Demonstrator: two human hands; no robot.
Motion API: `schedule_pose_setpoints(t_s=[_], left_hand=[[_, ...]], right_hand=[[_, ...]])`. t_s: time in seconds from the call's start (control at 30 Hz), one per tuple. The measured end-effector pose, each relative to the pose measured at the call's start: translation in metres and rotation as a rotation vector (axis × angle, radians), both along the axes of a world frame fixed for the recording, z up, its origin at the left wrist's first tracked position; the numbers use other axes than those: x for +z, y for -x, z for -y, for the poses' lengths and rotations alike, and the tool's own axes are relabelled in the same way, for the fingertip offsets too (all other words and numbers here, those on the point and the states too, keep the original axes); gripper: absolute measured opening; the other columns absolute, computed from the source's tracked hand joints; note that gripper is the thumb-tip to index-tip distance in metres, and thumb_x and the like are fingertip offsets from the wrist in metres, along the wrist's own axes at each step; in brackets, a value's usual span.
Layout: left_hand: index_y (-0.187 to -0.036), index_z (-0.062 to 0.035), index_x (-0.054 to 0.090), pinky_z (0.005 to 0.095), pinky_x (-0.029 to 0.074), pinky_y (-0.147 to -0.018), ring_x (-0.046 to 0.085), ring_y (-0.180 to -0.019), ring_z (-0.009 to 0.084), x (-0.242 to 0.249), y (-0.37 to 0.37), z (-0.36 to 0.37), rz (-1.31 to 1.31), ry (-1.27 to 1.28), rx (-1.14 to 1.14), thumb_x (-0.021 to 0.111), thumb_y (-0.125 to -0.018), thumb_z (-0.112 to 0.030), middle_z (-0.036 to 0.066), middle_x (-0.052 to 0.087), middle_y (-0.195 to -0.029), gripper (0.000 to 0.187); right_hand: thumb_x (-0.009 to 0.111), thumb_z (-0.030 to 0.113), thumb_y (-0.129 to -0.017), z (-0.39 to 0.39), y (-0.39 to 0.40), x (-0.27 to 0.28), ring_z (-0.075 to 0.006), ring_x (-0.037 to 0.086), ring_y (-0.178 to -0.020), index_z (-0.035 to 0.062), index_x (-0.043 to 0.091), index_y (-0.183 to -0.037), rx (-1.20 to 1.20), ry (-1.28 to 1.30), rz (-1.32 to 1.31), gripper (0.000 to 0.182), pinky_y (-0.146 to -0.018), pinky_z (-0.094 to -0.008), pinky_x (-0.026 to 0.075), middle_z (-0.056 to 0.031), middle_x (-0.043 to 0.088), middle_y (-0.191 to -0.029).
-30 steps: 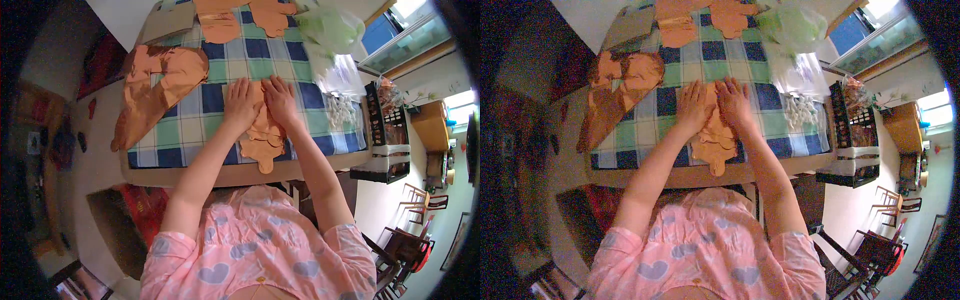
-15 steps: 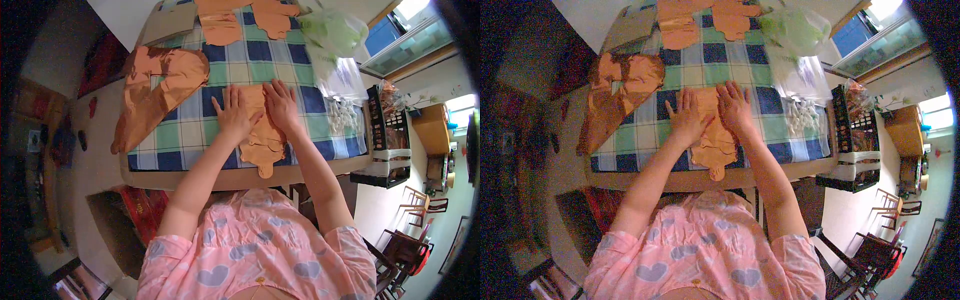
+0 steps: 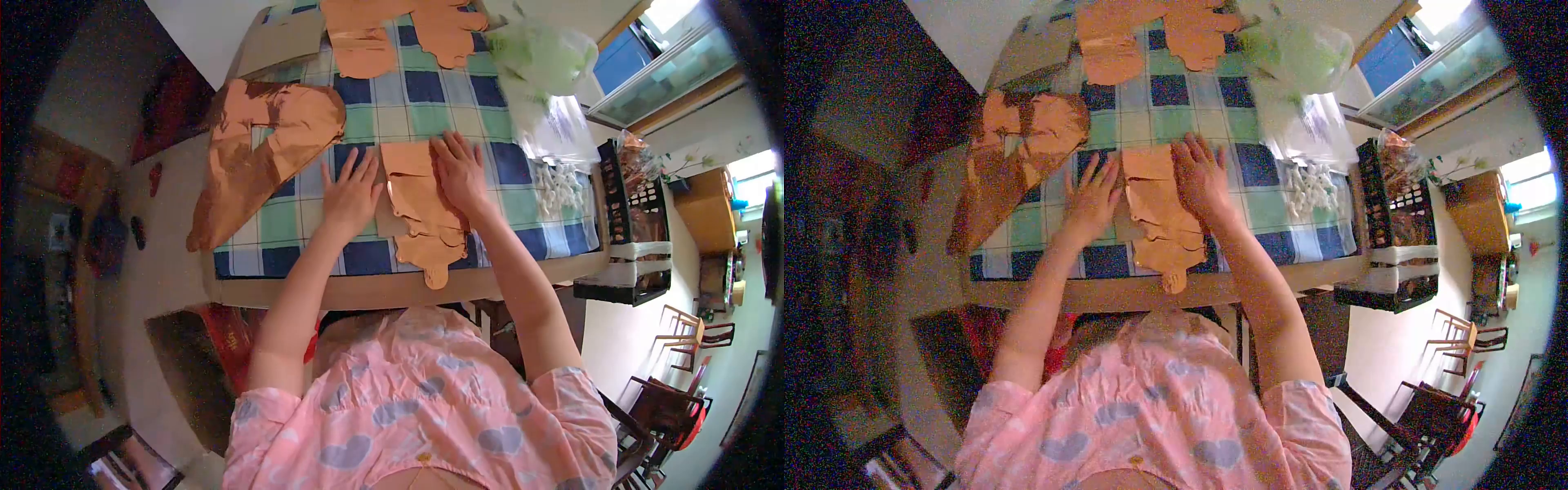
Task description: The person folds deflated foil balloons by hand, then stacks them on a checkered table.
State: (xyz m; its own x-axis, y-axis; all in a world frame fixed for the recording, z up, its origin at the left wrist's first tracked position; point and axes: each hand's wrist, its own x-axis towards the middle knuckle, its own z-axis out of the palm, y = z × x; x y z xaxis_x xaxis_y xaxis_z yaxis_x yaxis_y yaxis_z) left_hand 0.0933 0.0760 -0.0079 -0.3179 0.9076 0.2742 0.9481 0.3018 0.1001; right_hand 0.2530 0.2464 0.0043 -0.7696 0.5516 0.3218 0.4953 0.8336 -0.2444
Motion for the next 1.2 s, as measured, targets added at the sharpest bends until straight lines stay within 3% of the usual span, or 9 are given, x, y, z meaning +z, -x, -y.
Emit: schedule_pose_setpoints(t_s=[0.1, 0.3, 0.4, 0.5, 0.7, 0.8, 0.9, 1.0, 1.2], left_hand=[[-0.135, -0.0098, 0.044, 0.0640, 0.013, -0.106, 0.029, -0.136, 0.0209, 0.008, 0.009, -0.002, -0.059, 0.024, -0.018, 0.045, -0.093, -0.032, 0.000, 0.040, -0.143, 0.047], [-0.134, -0.0104, 0.045, 0.0610, 0.013, -0.108, 0.028, -0.136, 0.0214, 0.016, 0.008, -0.014, 0.101, 0.115, 0.065, 0.043, -0.093, -0.027, 0.002, 0.038, -0.144, 0.044], [-0.134, -0.0084, 0.043, 0.0560, 0.014, -0.110, 0.027, -0.137, 0.0231, 0.022, 0.000, -0.050, 0.238, 0.078, 0.102, 0.042, -0.093, -0.026, 0.007, 0.038, -0.144, 0.045], [-0.138, -0.0065, 0.038, 0.0522, 0.015, -0.111, 0.024, -0.138, 0.0240, -0.006, -0.030, -0.080, 0.132, -0.062, -0.002, 0.043, -0.092, -0.029, 0.010, 0.032, -0.146, 0.051], [-0.143, -0.0065, 0.026, 0.0530, 0.010, -0.112, 0.015, -0.141, 0.0243, 0.004, -0.039, -0.053, 0.227, 0.075, 0.054, 0.042, -0.092, -0.033, 0.009, 0.020, -0.151, 0.060], [-0.144, -0.0068, 0.025, 0.0543, 0.008, -0.112, 0.015, -0.141, 0.0242, 0.015, -0.035, -0.041, 0.232, 0.152, 0.097, 0.039, -0.093, -0.034, 0.009, 0.020, -0.152, 0.059], [-0.144, -0.0073, 0.024, 0.0550, 0.006, -0.112, 0.013, -0.141, 0.0231, 0.010, -0.033, -0.039, 0.211, 0.127, 0.080, 0.037, -0.093, -0.035, 0.007, 0.018, -0.152, 0.060], [-0.145, -0.0077, 0.023, 0.0545, 0.005, -0.112, 0.012, -0.142, 0.0227, -0.001, -0.030, -0.045, 0.164, 0.195, 0.103, 0.036, -0.093, -0.037, 0.006, 0.016, -0.153, 0.061], [-0.145, -0.0079, 0.024, 0.0545, 0.004, -0.112, 0.014, -0.141, 0.0231, 0.000, -0.032, -0.041, 0.155, 0.135, 0.092, 0.037, -0.092, -0.035, 0.008, 0.019, -0.152, 0.061]], right_hand=[[0.046, 0.018, -0.090, -0.003, 0.001, 0.003, -0.0341, 0.034, -0.131, 0.0136, 0.047, -0.128, 0.029, -0.004, 0.032, 0.038, -0.106, -0.0572, 0.024, -0.0148, 0.042, -0.137], [0.051, 0.015, -0.085, -0.002, -0.004, 0.006, -0.0325, 0.033, -0.132, 0.0127, 0.042, -0.131, 0.057, -0.032, 0.082, 0.047, -0.106, -0.0569, 0.024, -0.0130, 0.039, -0.140], [0.052, 0.015, -0.085, 0.002, -0.005, 0.011, -0.0321, 0.033, -0.132, 0.0122, 0.041, -0.132, 0.053, -0.036, 0.114, 0.048, -0.106, -0.0569, 0.024, -0.0128, 0.039, -0.139], [0.050, 0.015, -0.086, -0.006, -0.008, -0.006, -0.0305, 0.033, -0.132, 0.0119, 0.041, -0.132, 0.061, -0.068, 0.072, 0.048, -0.105, -0.0570, 0.025, -0.0123, 0.040, -0.139], [0.050, 0.012, -0.086, -0.002, -0.005, 0.002, -0.0294, 0.031, -0.133, 0.0109, 0.045, -0.130, 0.051, -0.003, 0.031, 0.045, -0.106, -0.0572, 0.023, -0.0105, 0.040, -0.140], [0.049, 0.016, -0.087, 0.003, 0.002, 0.006, -0.0299, 0.031, -0.134, 0.0128, 0.047, -0.129, -0.033, -0.087, 0.161, 0.042, -0.106, -0.0582, 0.021, -0.0089, 0.040, -0.141], [0.050, 0.017, -0.086, 0.014, 0.028, -0.003, -0.0319, 0.033, -0.132, 0.0169, 0.054, -0.122, 0.037, -0.057, 0.015, 0.037, -0.106, -0.0564, 0.020, -0.0117, 0.042, -0.139], [0.050, 0.016, -0.084, 0.025, 0.047, -0.010, -0.0315, 0.032, -0.133, 0.0181, 0.055, -0.122, 0.051, -0.103, 0.050, 0.039, -0.106, -0.0574, 0.020, -0.0103, 0.041, -0.140], [0.052, 0.016, -0.083, -0.004, 0.005, -0.005, -0.0293, 0.034, -0.132, 0.0183, 0.057, -0.121, -0.112, -0.100, 0.101, 0.038, -0.106, -0.0579, 0.021, -0.0076, 0.042, -0.139]])
